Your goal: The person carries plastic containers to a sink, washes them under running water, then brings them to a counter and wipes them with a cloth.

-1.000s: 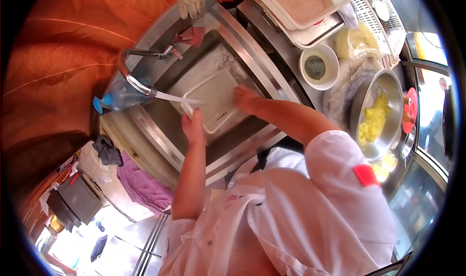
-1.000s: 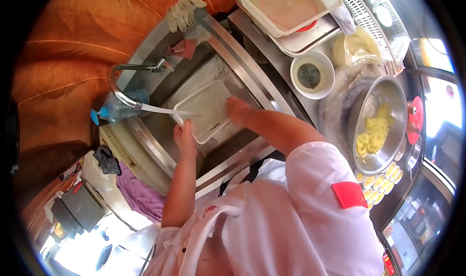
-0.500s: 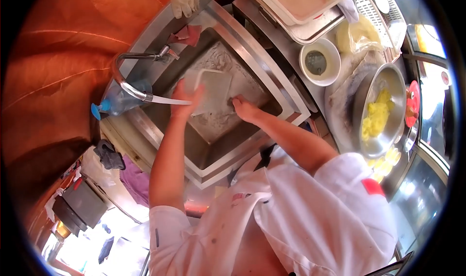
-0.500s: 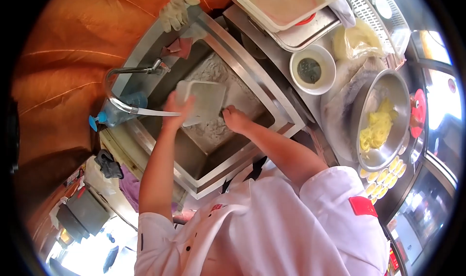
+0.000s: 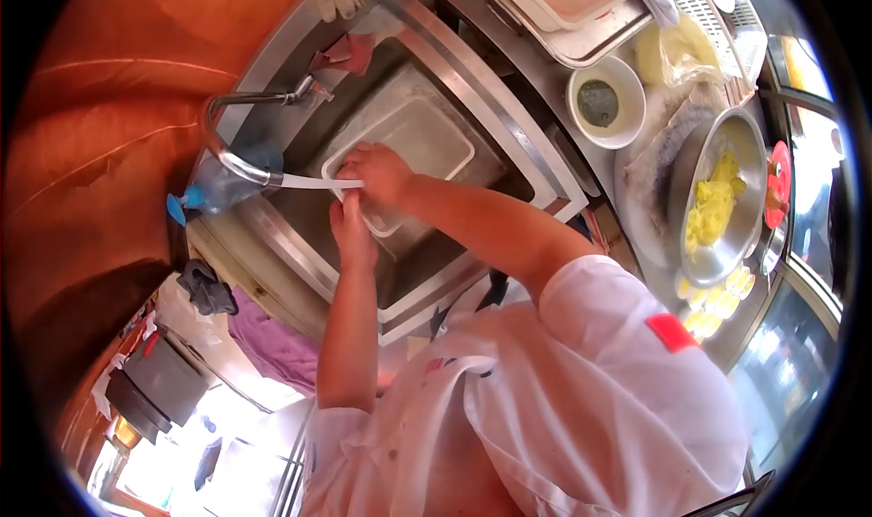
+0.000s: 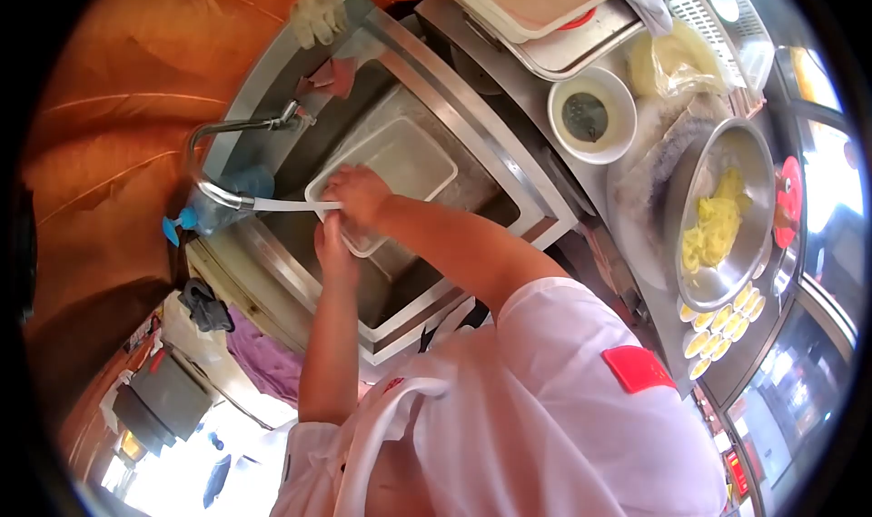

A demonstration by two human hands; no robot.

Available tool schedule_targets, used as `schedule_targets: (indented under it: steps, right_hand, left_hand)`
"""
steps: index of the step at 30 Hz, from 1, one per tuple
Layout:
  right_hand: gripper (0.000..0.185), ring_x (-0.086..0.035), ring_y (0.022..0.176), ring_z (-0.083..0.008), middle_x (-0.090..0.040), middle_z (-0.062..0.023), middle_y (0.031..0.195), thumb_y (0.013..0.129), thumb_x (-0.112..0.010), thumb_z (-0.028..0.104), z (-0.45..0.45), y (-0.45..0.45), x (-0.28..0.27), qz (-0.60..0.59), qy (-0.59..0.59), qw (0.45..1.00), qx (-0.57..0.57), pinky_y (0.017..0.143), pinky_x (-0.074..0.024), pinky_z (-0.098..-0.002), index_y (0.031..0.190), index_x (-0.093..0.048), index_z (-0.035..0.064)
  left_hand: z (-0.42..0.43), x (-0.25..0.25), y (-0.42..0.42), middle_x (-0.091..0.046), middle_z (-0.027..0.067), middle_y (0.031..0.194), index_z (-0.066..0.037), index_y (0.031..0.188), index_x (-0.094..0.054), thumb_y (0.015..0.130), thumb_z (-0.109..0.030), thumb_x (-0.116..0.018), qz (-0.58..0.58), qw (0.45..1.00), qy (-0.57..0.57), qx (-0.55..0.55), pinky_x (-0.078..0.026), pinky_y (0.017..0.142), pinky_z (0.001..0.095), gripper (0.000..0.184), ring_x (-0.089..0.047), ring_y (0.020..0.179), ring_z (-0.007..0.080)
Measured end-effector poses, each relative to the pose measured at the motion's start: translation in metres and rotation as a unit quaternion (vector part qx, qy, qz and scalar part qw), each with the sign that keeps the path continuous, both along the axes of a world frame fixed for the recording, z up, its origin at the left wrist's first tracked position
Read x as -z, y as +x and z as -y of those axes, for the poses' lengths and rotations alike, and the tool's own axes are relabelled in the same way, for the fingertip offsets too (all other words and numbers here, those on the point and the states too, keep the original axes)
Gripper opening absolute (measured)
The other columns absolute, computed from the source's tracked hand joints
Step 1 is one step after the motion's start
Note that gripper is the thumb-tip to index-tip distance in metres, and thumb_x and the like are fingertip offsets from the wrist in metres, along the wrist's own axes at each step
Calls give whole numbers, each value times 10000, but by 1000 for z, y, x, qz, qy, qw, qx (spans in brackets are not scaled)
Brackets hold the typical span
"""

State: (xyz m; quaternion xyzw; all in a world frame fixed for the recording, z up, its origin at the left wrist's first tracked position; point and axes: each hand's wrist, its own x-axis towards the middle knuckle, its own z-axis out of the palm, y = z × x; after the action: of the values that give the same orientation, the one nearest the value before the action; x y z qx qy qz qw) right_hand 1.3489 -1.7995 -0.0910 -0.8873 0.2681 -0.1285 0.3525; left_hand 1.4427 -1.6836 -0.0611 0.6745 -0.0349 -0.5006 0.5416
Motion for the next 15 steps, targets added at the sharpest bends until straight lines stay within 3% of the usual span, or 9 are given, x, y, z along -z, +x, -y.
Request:
schedule_targets:
  steps: [2,4,6,9,12,15]
  right_hand:
    - [353,-619,1123,-288,-677,-25,1119,714,-770,240,6,4,23,-170,-106,980,9,896,-540,-422,1064,-732,203]
    - [279,-646,1084,-305,-699,-59,1084,780,-711,237,35,-27,65,-241,8,968,64,865,-554,-452,1049,-741,167]
    - [241,-683,1018,-343,-711,-106,1080,786,-711,251,20,-33,116,-199,-18,970,140,855,-566,-469,995,-751,138]
    - [231,-706,962,-355,-724,-146,1059,785,-715,237,-9,-38,135,-325,101,928,154,857,-569,-459,982,-761,127]
    - [233,-715,944,-348,-736,-160,1012,792,-710,202,-33,-63,147,-282,148,947,38,841,-567,-449,1009,-761,135]
    - [227,-713,916,-334,-738,-157,932,809,-700,152,-32,-36,61,-120,247,962,7,823,-561,-431,1030,-750,130]
  left_hand:
    - [-11,1,4,-625,89,1121,3,1250,-501,938,-280,-693,15,1000,10,-12,-522,837,312,463,-621,964,163]
    - [-28,-1,11,-636,79,1055,8,1205,-509,917,-219,-700,52,998,22,-23,-519,788,299,413,-616,893,148]
    - [-26,0,-1,-638,80,1040,20,1204,-510,907,-192,-706,91,994,17,-51,-511,777,294,415,-616,892,145]
    - [-19,4,-10,-638,97,1060,30,1201,-515,894,-179,-713,136,988,27,-64,-498,801,288,421,-605,919,143]
    - [-25,24,-10,-638,108,1082,35,1224,-514,896,-204,-711,185,981,31,-56,-500,844,303,451,-603,947,163]
    - [-30,47,-7,-635,111,1092,38,1247,-515,900,-237,-714,233,972,29,-24,-498,876,320,486,-604,967,179]
